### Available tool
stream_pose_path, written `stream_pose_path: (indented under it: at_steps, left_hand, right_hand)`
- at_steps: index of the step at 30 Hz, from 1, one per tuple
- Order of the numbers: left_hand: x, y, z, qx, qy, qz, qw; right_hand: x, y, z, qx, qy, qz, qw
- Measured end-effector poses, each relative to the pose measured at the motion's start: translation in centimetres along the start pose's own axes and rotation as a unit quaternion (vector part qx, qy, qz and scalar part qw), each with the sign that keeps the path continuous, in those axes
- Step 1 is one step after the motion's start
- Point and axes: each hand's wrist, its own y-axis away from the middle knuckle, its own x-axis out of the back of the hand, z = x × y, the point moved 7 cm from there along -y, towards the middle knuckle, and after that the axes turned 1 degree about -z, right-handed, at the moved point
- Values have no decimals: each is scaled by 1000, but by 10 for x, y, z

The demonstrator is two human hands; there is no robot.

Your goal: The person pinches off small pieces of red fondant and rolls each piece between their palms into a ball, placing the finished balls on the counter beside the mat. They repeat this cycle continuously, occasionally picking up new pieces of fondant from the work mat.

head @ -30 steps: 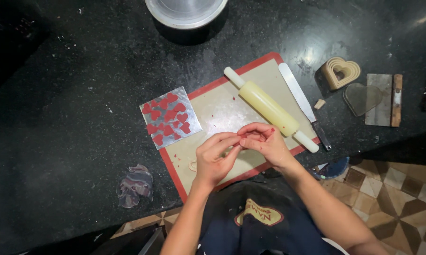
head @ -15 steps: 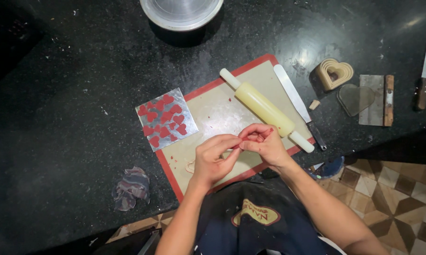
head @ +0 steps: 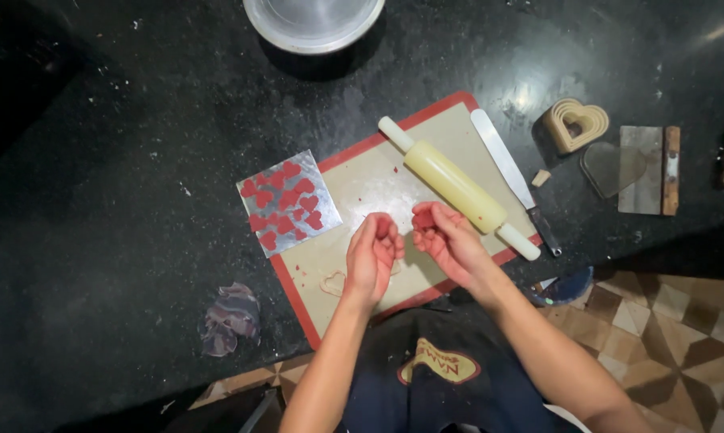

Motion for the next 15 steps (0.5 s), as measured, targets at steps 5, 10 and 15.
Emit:
stream_pose_path:
  at_steps: [5,10,15]
  left_hand:
    - [-4,-18,3,-40,-18,10,999]
    - [-6,-18,14,-54,-11,33,998]
    - [-6,-10,15,14,136,36,990]
  right_hand:
    - [-19,-7,3,35,-71,-8,997]
    - [10,-14,17,18,-73,-19,997]
    - [7,-8,2,41,-63,69,995]
